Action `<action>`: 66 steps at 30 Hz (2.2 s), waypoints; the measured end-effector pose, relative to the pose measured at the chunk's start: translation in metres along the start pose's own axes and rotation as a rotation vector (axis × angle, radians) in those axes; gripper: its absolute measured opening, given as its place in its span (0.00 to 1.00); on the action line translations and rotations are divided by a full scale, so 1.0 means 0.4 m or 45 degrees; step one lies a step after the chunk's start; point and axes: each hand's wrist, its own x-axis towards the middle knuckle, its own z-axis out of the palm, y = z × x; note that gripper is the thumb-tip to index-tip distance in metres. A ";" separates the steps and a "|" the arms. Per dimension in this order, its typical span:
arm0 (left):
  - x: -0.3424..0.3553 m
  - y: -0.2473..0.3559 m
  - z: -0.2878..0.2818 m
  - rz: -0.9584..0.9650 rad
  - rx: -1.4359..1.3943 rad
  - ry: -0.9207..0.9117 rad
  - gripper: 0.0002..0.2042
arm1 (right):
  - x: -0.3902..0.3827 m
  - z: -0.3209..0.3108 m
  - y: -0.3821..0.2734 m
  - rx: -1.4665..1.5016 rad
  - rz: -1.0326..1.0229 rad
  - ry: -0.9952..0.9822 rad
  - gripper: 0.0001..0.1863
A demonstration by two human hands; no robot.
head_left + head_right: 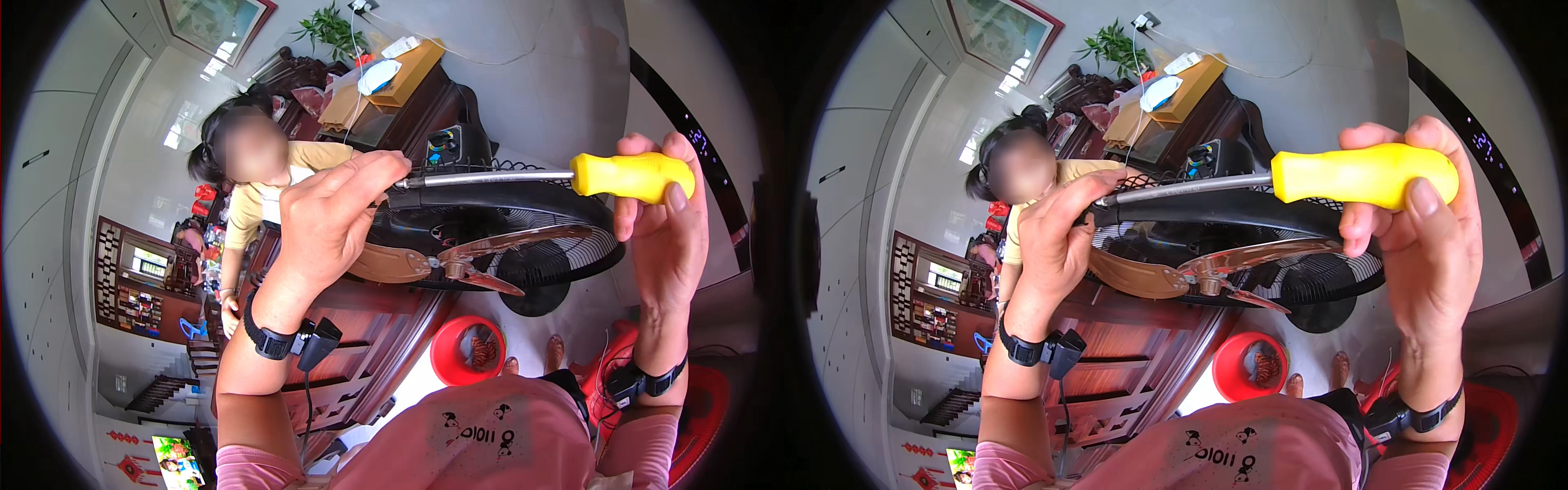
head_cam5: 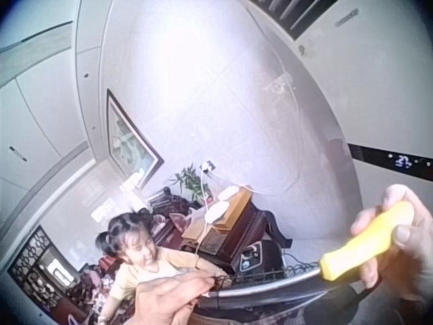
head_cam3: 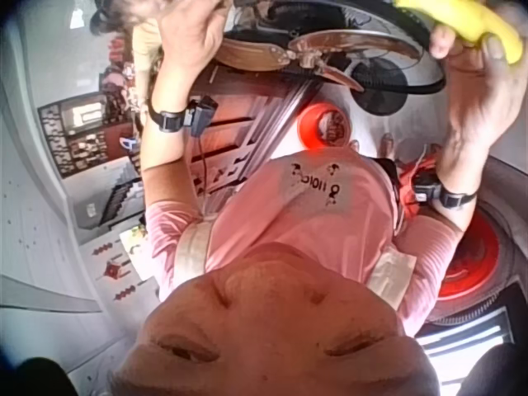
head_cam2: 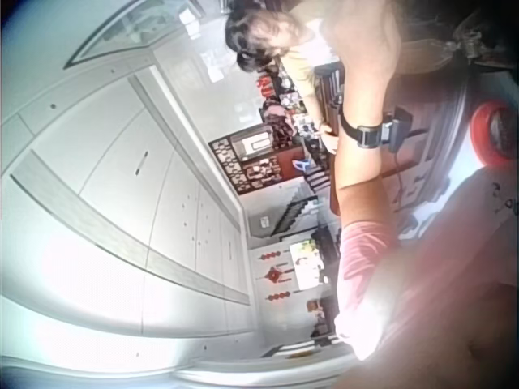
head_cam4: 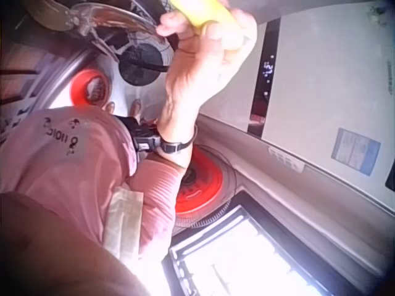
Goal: A person uses a screwdriver to repair a standing fan while being assisted by another adult and watched by a child.
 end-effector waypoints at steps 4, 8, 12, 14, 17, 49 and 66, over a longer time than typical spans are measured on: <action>0.013 -0.023 -0.001 0.022 0.043 -0.006 0.27 | 0.036 -0.011 -0.013 -0.110 0.029 -0.095 0.23; 0.033 -0.025 -0.008 -0.021 0.026 -0.050 0.27 | 0.068 -0.042 -0.057 -0.442 0.087 -0.226 0.27; 0.052 -0.024 0.001 -0.008 0.015 -0.031 0.27 | 0.095 -0.048 -0.090 -0.725 0.002 -0.205 0.28; 0.054 -0.023 0.007 -0.052 0.012 -0.054 0.28 | 0.120 -0.074 -0.102 -0.830 0.021 -0.259 0.30; 0.052 -0.035 0.014 -0.009 0.007 -0.006 0.27 | 0.152 -0.076 -0.107 -0.934 -0.233 -0.371 0.31; 0.061 -0.040 0.151 -0.041 -0.027 -0.045 0.20 | 0.110 -0.210 -0.047 -1.659 -0.402 -0.310 0.29; 0.060 -0.043 0.168 -0.006 0.067 -0.044 0.21 | 0.117 -0.236 -0.044 -1.480 -0.257 -0.389 0.23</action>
